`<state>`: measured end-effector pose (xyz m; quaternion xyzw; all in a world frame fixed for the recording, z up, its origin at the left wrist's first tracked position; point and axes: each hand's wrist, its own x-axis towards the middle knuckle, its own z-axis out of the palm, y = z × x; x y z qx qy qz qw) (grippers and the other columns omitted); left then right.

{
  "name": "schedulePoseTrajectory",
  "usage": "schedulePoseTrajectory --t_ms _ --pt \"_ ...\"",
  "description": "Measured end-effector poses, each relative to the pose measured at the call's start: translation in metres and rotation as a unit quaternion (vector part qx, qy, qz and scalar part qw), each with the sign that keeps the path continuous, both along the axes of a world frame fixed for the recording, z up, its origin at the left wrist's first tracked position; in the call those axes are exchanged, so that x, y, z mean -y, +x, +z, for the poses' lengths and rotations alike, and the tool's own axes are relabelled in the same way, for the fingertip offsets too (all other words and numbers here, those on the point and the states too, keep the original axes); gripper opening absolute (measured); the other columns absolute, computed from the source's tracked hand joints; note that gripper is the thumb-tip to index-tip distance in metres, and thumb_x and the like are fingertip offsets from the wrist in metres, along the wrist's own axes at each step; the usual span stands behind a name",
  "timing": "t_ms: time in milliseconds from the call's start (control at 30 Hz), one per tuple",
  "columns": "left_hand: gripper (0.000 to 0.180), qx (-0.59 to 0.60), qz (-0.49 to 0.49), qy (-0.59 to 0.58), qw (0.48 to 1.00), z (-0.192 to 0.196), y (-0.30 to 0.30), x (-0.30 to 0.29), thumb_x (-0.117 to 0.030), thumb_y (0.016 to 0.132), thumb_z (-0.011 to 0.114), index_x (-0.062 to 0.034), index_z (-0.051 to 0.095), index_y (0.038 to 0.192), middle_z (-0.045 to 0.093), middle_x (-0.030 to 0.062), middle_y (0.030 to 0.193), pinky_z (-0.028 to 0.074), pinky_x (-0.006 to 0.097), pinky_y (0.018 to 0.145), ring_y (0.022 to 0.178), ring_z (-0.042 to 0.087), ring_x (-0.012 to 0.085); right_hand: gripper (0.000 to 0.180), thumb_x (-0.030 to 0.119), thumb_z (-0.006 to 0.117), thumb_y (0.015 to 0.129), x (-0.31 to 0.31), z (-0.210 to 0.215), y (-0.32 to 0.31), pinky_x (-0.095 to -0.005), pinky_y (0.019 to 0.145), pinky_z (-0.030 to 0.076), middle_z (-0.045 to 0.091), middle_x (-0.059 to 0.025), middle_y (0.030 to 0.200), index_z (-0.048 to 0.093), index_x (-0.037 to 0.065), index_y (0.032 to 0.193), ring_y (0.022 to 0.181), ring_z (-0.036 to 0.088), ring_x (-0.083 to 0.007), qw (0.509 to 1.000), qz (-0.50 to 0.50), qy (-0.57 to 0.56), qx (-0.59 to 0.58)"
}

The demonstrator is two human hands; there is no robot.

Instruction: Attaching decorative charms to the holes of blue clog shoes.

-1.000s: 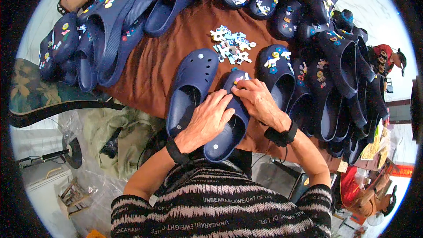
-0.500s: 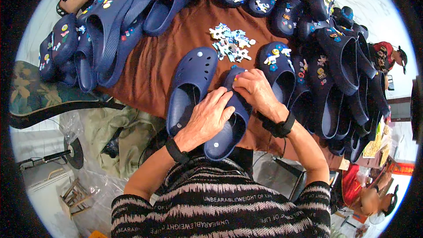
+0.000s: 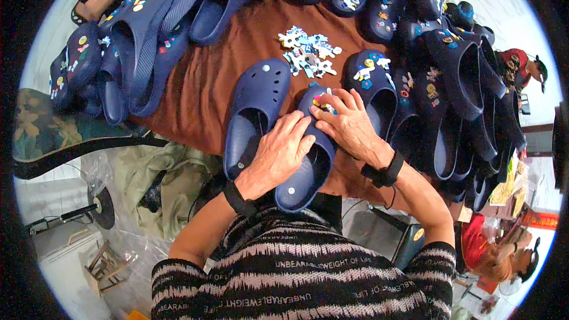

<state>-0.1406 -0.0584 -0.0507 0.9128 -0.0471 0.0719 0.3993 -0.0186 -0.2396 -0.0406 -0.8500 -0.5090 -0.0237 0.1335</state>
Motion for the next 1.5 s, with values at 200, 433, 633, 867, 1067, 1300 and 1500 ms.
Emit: schedulePoseTrajectory --t_ms 200,433,633,867,1067,1300,1500 --pt "0.043 0.002 -0.005 0.013 1.000 -0.002 -0.002 -0.002 -0.029 0.100 0.051 0.0000 0.055 0.131 0.052 0.0215 0.137 0.044 0.046 0.103 0.124 0.052 0.0390 0.025 0.027 0.066 0.090 0.000 0.006 0.018 -0.0508 0.105 0.038 0.064 -0.0078 0.118 0.072 0.014 0.111 0.119 0.054 -0.0328 0.994 0.027 0.078 -0.066" --pt "0.044 -0.001 -0.011 0.009 1.000 0.001 -0.004 -0.003 -0.030 0.100 0.052 -0.0017 0.054 0.133 0.052 0.0212 0.136 0.044 0.046 0.103 0.123 0.052 0.0390 0.022 0.022 0.057 0.094 -0.012 0.010 0.075 -0.0505 0.072 0.054 0.069 -0.0226 0.087 0.072 0.006 0.100 0.082 0.066 -0.0441 0.981 -0.094 0.065 -0.160" --pt "0.045 0.032 -0.040 0.007 0.999 -0.003 -0.004 -0.003 -0.029 0.097 0.057 -0.0041 0.053 0.134 0.049 0.0222 0.136 0.044 0.047 0.103 0.123 0.051 0.0406 0.018 0.008 0.060 0.086 -0.034 -0.021 0.103 -0.0502 0.081 0.054 0.070 -0.0221 0.095 0.069 0.004 0.101 0.093 0.068 -0.0398 0.991 -0.083 -0.052 -0.088" --pt "0.047 0.059 -0.073 0.051 0.994 -0.002 -0.003 -0.005 -0.021 0.093 0.062 -0.0054 0.052 0.136 0.046 0.0224 0.139 0.042 0.048 0.105 0.127 0.047 0.0420 0.028 0.007 0.067 0.081 -0.049 -0.031 0.120 -0.0499 0.081 0.053 0.069 -0.0211 0.100 0.064 0.003 0.109 0.097 0.066 -0.0398 0.996 -0.033 -0.058 -0.052" --pt "0.057 0.037 -0.071 0.026 0.996 -0.002 -0.003 -0.005 0.003 0.084 0.060 -0.0067 0.049 0.139 0.045 0.0206 0.141 0.042 0.047 0.107 0.130 0.045 0.0404 0.016 0.007 0.065 0.082 -0.046 -0.042 0.134 -0.0449 0.075 0.055 0.070 -0.0222 0.093 0.067 0.000 0.096 0.083 0.069 -0.0367 0.983 -0.109 0.018 -0.149" --pt "0.053 0.075 0.017 0.059 0.995 -0.001 -0.001 -0.008 0.006 0.083 0.058 -0.0013 0.051 0.135 0.049 0.0191 0.138 0.044 0.044 0.106 0.130 0.047 0.0383 0.017 0.017 0.063 0.096 -0.031 -0.011 0.116 -0.0267 0.066 0.054 0.068 -0.0034 0.085 0.066 0.001 0.090 0.068 0.065 -0.0123 0.777 -0.179 0.214 -0.565" --pt "0.052 0.058 0.023 0.087 0.994 -0.001 -0.001 -0.015 0.006 0.083 0.058 -0.0010 0.052 0.134 0.050 0.0193 0.137 0.044 0.044 0.106 0.128 0.048 0.0382 0.015 0.017 0.064 0.096 -0.017 0.005 0.088 -0.0244 0.062 0.050 0.067 -0.0031 0.081 0.064 0.003 0.091 0.068 0.063 -0.0099 0.751 -0.174 0.295 -0.565"
